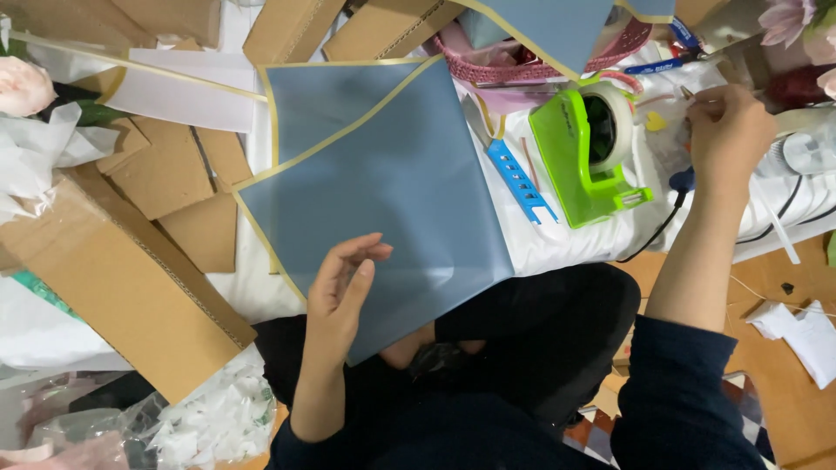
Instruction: The person folds a large sheet of blue paper with a gold border in half, then folds it again to create a smaller rectangle. They use a cardboard piece to press the creases and smooth the paper. Finally, they use a blue utility knife to trim the edge of the folded paper.
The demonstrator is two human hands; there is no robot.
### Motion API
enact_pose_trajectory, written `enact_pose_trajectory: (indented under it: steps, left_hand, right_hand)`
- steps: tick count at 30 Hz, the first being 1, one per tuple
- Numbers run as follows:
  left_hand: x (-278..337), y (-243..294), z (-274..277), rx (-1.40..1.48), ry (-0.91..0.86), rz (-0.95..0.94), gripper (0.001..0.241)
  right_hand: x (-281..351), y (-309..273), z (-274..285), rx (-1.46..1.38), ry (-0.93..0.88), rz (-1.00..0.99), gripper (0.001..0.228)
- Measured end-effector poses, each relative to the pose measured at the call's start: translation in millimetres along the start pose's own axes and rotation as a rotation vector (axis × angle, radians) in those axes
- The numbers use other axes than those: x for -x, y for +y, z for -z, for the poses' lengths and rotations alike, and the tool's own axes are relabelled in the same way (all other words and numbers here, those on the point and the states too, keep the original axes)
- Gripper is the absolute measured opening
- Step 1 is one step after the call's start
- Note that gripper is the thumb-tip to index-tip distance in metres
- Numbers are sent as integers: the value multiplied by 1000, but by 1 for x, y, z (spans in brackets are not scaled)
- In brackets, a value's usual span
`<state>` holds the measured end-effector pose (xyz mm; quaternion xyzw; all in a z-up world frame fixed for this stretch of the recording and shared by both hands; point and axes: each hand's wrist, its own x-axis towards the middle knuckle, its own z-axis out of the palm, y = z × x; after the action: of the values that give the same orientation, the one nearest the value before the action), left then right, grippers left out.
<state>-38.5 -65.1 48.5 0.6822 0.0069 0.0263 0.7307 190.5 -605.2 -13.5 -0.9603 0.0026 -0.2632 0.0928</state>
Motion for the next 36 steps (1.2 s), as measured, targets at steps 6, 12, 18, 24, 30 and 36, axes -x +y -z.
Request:
enact_pose_trajectory:
  steps: [6, 12, 18, 24, 30, 36]
  left_hand:
    - [3, 6, -1, -122, 17, 1, 29]
    - [-1, 8, 19, -420, 211, -162, 26]
    - [-1, -8, 18, -580, 124, -176, 35]
    - [10, 19, 19, -376, 59, -45, 36]
    - [39, 10, 44, -538, 102, 129, 34]
    - [73, -25, 66, -660, 96, 342, 29]
  right_hand:
    - [-3, 8, -9, 259, 114, 148, 24]
    - [37, -32, 71, -224, 382, 116, 11]
    - [132, -220, 135, -582, 13, -58, 14]
    - [144, -310, 102, -644, -283, 11, 41]
    - [124, -338, 92, -423, -418, 13, 65]
    - [127, -303, 59, -696, -514, -130, 75]
